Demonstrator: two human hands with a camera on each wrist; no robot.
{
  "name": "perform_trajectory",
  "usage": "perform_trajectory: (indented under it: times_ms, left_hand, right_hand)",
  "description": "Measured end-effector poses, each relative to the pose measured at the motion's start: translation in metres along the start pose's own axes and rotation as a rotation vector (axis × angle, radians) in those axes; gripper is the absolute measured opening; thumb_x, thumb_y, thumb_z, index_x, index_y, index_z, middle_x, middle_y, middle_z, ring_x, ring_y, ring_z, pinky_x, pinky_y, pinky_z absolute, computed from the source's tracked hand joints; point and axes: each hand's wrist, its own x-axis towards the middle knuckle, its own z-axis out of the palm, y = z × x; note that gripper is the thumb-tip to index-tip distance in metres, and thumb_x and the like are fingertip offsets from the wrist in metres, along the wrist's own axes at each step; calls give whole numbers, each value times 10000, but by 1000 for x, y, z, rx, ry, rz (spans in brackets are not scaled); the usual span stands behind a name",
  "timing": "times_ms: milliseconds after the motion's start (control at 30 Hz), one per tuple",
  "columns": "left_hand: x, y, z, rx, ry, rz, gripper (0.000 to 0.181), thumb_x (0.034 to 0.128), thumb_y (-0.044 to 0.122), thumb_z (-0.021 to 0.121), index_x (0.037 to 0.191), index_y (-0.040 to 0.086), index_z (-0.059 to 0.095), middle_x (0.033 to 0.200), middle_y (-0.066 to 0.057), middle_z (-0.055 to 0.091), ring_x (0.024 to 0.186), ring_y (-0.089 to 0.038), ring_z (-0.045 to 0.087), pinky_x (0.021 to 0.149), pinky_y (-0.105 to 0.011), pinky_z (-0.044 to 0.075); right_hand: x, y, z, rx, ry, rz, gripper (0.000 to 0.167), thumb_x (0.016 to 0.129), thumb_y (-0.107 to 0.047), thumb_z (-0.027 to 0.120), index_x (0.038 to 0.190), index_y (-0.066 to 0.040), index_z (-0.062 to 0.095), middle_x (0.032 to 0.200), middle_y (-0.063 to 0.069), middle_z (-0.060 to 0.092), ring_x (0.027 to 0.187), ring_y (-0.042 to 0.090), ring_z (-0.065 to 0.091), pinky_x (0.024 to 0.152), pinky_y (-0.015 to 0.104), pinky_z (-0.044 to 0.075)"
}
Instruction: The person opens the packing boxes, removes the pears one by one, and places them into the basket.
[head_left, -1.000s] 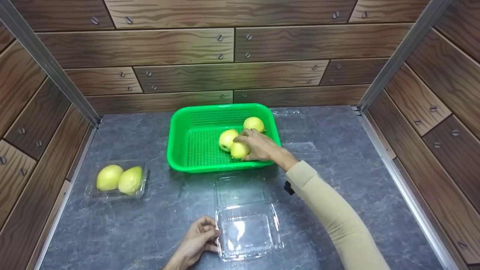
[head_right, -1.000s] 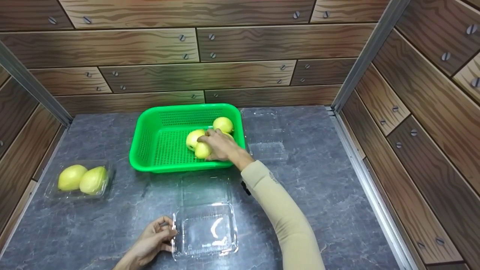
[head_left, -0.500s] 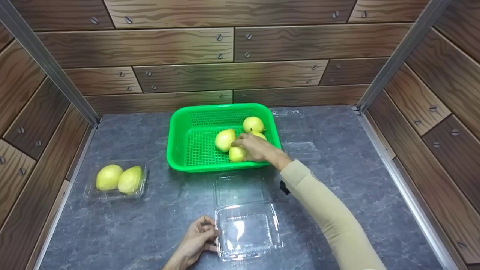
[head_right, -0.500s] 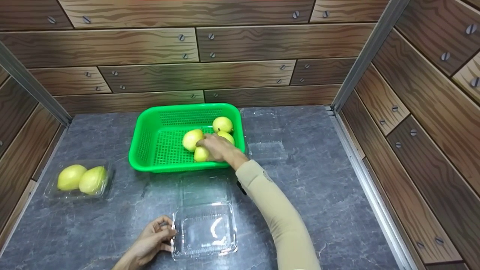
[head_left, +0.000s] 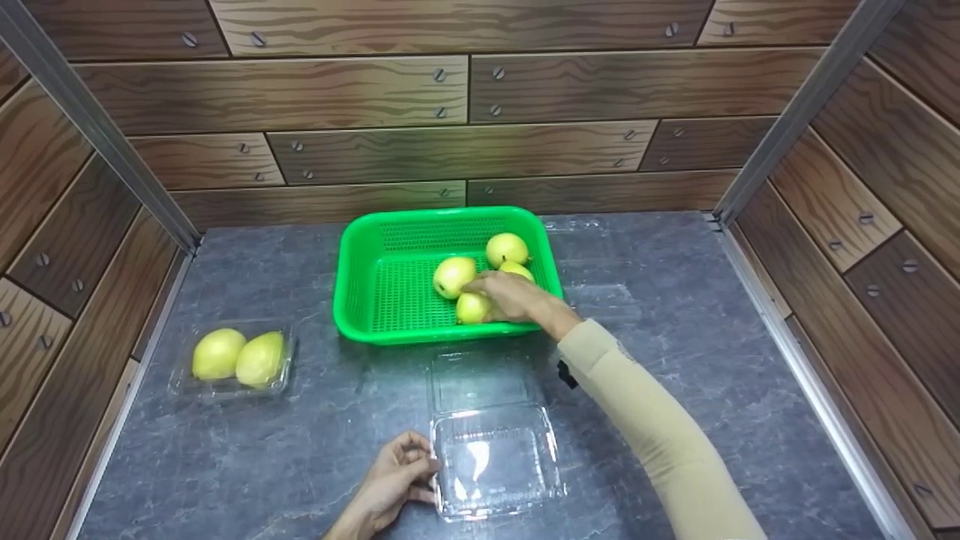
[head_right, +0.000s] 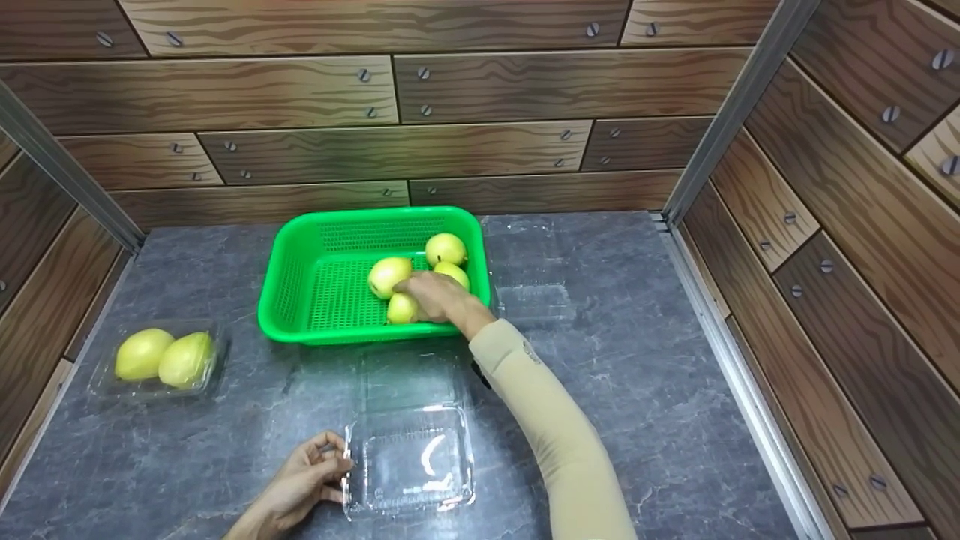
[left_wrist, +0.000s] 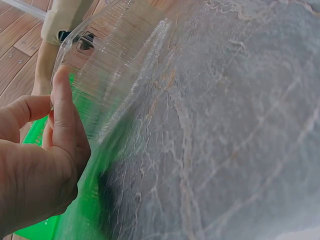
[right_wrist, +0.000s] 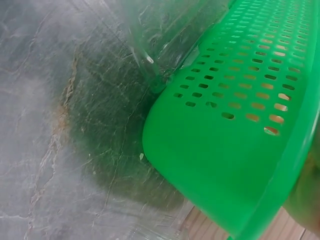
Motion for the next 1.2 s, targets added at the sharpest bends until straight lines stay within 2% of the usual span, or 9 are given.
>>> perform_trajectory:
  times_ms: [267, 467, 633, 767, 933, 1200]
  left_hand:
    - [-1, 0, 1, -4, 6, -2, 223, 872, -61, 640, 1003, 77, 525, 781, 47, 643, 647, -86, 650, 562, -271, 645]
    - [1, 0, 1, 5, 13, -5, 216, 881, -64, 617, 1018, 71, 519, 774, 51, 628, 652, -84, 635, 553, -261, 636]
    - [1, 0, 1, 9, 17, -6, 220, 879, -69, 618, 1013, 75, 520, 771, 54, 630, 651, -86, 634, 555, -270, 639]
    - [1, 1, 1, 9, 12, 3, 215, 883, -69, 626, 1018, 64, 524, 780, 44, 634, 653, -89, 640, 559, -269, 641]
    - [0, 2, 1, 10, 3, 11, 212, 882, -64, 632, 1017, 58, 522, 783, 39, 639, 649, -89, 646, 560, -264, 640]
    - [-1, 1, 0, 4, -4, 7, 211, 878, -52, 639, 1005, 73, 528, 792, 40, 651, 652, -91, 654, 568, -275, 648]
  right_hand:
    - [-7, -2, -3, 29, 8, 28, 628, 907, -236, 838, 1468, -73, 609, 1468, 140, 653, 1393, 315, 599, 1192, 470, 512]
    - [-16, -4, -16, 9, 58, 14, 640, 901, -328, 838, 1451, -79, 624, 1461, 184, 641, 1347, 367, 625, 1133, 523, 552]
    - [-26, -6, -26, 40, 99, 7, 604, 940, -365, 795, 1451, -91, 626, 1462, 195, 629, 1339, 384, 621, 1098, 552, 566]
    - [-34, -8, -32, 71, 150, -13, 578, 948, -363, 785, 1436, -90, 638, 1440, 182, 643, 1327, 368, 622, 1092, 547, 565]
    - [-47, -11, -36, 99, 203, -53, 529, 949, -324, 789, 1406, -90, 662, 1383, 180, 670, 1221, 358, 663, 987, 524, 603]
    - [-78, -20, -36, 92, 276, -72, 505, 952, -374, 781, 1358, -87, 690, 1329, 138, 706, 1243, 319, 666, 1027, 519, 601]
